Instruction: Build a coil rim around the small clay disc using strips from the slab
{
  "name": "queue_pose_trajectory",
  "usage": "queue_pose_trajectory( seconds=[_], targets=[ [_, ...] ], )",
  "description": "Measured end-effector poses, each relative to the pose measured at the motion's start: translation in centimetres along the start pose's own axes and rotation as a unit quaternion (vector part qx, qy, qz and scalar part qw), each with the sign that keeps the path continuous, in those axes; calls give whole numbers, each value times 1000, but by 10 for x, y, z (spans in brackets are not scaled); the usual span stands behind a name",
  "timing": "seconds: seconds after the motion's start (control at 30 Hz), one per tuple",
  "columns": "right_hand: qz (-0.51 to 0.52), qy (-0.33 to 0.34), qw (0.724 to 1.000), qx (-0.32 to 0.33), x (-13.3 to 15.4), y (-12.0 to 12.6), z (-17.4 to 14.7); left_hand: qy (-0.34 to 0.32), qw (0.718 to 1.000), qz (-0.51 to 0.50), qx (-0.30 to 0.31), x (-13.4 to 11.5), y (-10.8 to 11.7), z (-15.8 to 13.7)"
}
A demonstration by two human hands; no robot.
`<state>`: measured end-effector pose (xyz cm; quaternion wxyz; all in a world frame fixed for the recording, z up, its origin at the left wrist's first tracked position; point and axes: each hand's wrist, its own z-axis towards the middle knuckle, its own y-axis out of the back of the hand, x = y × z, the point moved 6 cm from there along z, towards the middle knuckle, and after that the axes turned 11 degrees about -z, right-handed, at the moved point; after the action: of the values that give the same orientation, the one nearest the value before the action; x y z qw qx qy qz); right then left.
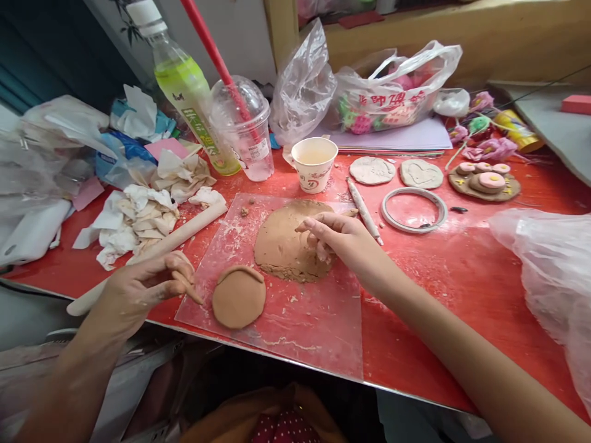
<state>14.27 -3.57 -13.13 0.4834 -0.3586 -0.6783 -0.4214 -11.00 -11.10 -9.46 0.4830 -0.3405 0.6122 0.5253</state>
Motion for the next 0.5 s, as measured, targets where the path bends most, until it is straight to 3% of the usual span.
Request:
queue_pose_trajectory(
  seconds=[0.1, 0.27, 0.5],
  targets=[
    [-6, -4, 1000, -1, -3, 1, 1, 66, 997, 33, 10, 12, -6, -3],
    [9, -14, 1000, -10, -4, 2, 1, 115, 992, 50, 15, 17, -12, -2],
    [44, -34, 998, -30, -4, 5, -1, 139, 989, 59, -1, 21, -13, -5]
  ],
)
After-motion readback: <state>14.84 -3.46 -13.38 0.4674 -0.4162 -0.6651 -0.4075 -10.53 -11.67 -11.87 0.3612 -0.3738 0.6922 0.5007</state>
